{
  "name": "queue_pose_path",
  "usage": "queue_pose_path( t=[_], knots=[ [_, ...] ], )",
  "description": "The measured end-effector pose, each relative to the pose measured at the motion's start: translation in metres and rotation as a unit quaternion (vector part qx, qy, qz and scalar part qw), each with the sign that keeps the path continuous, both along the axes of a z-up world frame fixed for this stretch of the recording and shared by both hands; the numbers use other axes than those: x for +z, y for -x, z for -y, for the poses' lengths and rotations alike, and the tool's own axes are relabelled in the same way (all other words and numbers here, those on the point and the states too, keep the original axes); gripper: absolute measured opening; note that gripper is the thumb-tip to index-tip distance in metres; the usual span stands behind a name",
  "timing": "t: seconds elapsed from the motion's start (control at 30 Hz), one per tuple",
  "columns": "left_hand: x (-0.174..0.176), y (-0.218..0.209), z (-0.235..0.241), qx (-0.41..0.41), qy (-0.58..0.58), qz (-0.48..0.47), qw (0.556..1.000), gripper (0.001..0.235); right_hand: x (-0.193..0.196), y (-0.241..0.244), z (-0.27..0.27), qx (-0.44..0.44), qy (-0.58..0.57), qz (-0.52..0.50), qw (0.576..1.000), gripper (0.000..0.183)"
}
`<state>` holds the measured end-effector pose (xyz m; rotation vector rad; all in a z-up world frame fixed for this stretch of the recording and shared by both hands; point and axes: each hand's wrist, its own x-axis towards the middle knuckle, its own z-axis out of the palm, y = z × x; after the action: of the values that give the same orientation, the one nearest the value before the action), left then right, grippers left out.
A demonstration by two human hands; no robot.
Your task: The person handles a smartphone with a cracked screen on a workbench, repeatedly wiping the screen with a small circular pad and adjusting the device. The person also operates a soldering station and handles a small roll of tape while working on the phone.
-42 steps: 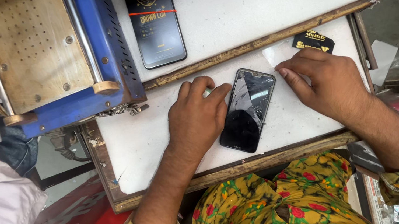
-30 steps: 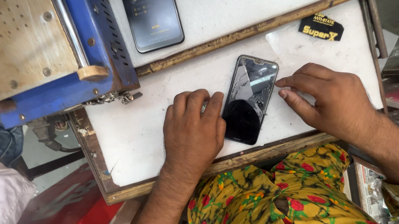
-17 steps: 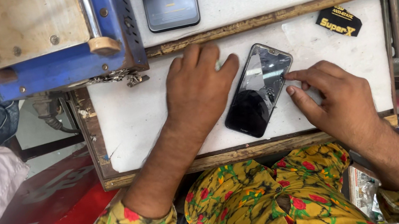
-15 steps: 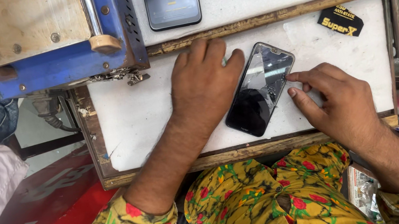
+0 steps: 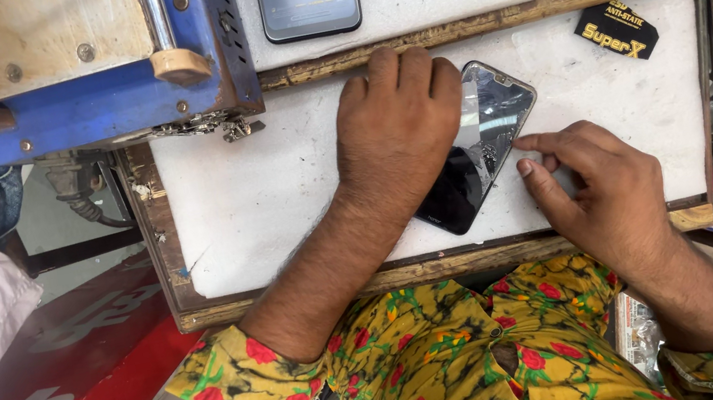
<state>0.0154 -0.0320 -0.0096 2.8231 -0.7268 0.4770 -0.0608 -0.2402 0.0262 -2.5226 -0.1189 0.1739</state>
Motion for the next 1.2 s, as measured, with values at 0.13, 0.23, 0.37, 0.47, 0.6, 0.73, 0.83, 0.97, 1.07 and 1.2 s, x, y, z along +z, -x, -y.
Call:
queue_pose_path(
  t=[0.13, 0.23, 0.37, 0.47, 0.6, 0.73, 0.83, 0.97, 1.07, 1.2],
  knots=[
    [-0.003, 0.001, 0.002, -0.007, 0.001, 0.033, 0.999, 0.016, -0.004, 0.003, -0.002, -0.005, 0.034, 0.03, 0.999, 0.041],
    [-0.004, -0.002, 0.004, -0.005, 0.006, 0.047, 0.999, 0.014, -0.009, 0.002, -0.005, -0.009, 0.067, 0.064, 0.996, 0.051],
    [-0.003, -0.001, 0.0, -0.004, 0.016, 0.025, 1.0, 0.014, -0.009, -0.007, -0.006, -0.028, 0.109, 0.048, 0.993, 0.065],
    [-0.003, 0.002, -0.002, -0.003, 0.023, 0.018, 1.0, 0.016, -0.008, -0.015, -0.003, -0.023, 0.122, 0.011, 0.992, 0.069],
    [-0.007, -0.003, 0.006, -0.018, 0.022, 0.039, 0.999, 0.015, -0.007, -0.019, 0.002, -0.013, 0.125, -0.021, 0.992, 0.071],
    [-0.01, -0.007, 0.013, -0.041, -0.003, 0.06, 0.997, 0.016, -0.007, -0.019, 0.002, -0.009, 0.123, -0.012, 0.992, 0.073],
    [-0.009, -0.013, 0.014, -0.05, -0.008, 0.083, 0.995, 0.016, -0.007, -0.019, 0.002, -0.012, 0.124, -0.014, 0.992, 0.074],
    [-0.003, -0.022, 0.01, -0.057, -0.002, 0.085, 0.995, 0.015, -0.007, -0.018, 0.003, -0.009, 0.121, -0.012, 0.993, 0.075],
    [0.008, -0.015, 0.004, -0.069, 0.039, 0.058, 0.995, 0.014, -0.005, -0.018, 0.002, -0.009, 0.123, -0.019, 0.992, 0.076],
    [0.024, 0.005, -0.013, -0.072, 0.067, -0.014, 0.995, 0.01, -0.005, -0.021, 0.003, -0.007, 0.113, -0.008, 0.994, 0.076]
  ],
)
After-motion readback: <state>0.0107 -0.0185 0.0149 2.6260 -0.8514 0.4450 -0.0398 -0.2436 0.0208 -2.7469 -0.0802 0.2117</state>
